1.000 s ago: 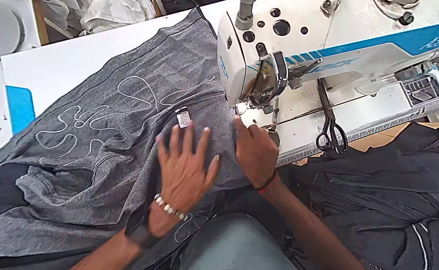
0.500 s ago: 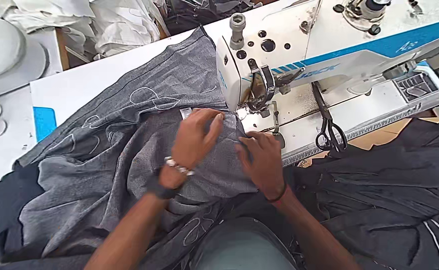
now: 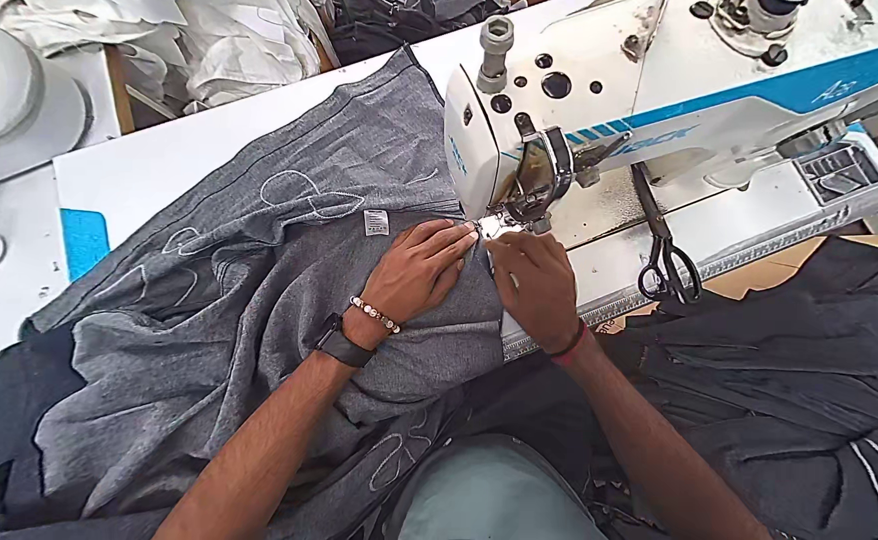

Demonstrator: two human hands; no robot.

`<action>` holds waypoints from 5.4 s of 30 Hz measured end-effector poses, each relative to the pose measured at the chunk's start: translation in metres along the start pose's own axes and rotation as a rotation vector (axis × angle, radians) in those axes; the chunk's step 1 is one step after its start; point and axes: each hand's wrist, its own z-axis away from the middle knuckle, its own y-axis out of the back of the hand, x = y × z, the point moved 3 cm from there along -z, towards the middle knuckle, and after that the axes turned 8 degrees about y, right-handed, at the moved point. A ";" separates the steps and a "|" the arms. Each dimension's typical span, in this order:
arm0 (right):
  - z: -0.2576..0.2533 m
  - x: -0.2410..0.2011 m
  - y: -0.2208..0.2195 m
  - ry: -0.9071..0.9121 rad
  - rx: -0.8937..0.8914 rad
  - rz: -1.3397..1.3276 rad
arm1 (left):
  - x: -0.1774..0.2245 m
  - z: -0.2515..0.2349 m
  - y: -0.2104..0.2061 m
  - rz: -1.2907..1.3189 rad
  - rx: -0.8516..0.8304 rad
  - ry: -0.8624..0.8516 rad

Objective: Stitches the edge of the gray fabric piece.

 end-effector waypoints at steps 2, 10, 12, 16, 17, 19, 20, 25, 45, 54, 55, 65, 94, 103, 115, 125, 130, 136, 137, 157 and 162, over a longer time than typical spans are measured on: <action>0.007 -0.011 -0.002 0.091 -0.047 -0.022 | -0.004 -0.003 0.003 -0.006 -0.029 -0.032; 0.028 -0.018 -0.007 0.001 0.009 0.197 | -0.025 -0.014 0.007 -0.076 -0.095 -0.119; 0.028 -0.019 -0.006 -0.037 0.069 0.247 | -0.017 -0.014 0.005 -0.078 -0.077 -0.084; 0.025 -0.008 0.002 -0.241 0.079 0.155 | 0.027 -0.003 -0.009 -0.128 -0.010 0.100; 0.019 -0.003 0.002 -0.327 0.030 0.127 | 0.034 0.002 -0.014 -0.167 -0.013 0.155; -0.001 -0.002 0.004 -0.394 -0.108 0.055 | 0.040 0.009 -0.019 -0.188 -0.014 0.226; -0.013 -0.007 0.005 -0.397 -0.186 0.010 | 0.039 0.011 -0.019 -0.162 0.005 0.235; 0.001 -0.030 0.015 -0.492 -0.154 -0.245 | 0.034 0.014 -0.014 -0.074 0.050 0.185; 0.058 -0.066 0.011 -0.727 -0.023 -0.562 | 0.023 0.005 -0.011 -0.208 0.088 0.128; 0.051 -0.058 0.011 -0.705 -0.110 -0.436 | 0.018 0.000 -0.007 -0.220 0.101 0.064; 0.051 -0.057 0.011 -0.697 -0.099 -0.428 | 0.017 -0.001 -0.006 -0.220 0.103 0.057; 0.046 -0.052 0.012 -0.687 -0.101 -0.345 | 0.036 0.007 -0.011 -0.237 0.096 0.163; 0.048 -0.048 0.020 -0.542 -0.090 -0.243 | 0.029 0.006 -0.011 -0.203 0.092 0.081; 0.046 -0.049 0.023 -0.523 -0.097 -0.216 | 0.032 0.009 -0.014 -0.182 0.079 0.155; 0.042 -0.060 0.049 -0.452 -0.118 -0.133 | 0.026 0.006 -0.010 -0.185 0.095 0.116; -0.007 -0.051 0.044 -0.343 -0.314 0.061 | 0.000 -0.017 0.009 -0.160 0.102 -0.198; -0.031 -0.027 0.028 -0.362 -0.318 0.007 | 0.025 -0.009 0.004 -0.075 0.050 0.023; -0.012 0.020 0.021 -0.371 -0.383 0.036 | 0.033 0.014 -0.015 -0.003 0.019 0.191; 0.000 0.025 0.032 -0.366 -0.401 -0.001 | 0.029 0.015 -0.011 -0.004 0.008 0.153; 0.013 -0.009 0.028 -0.426 -0.200 -0.143 | 0.045 0.022 -0.012 0.017 0.032 -0.045; 0.004 -0.013 0.010 -0.515 -0.214 -0.018 | 0.042 0.022 -0.008 0.061 0.107 0.025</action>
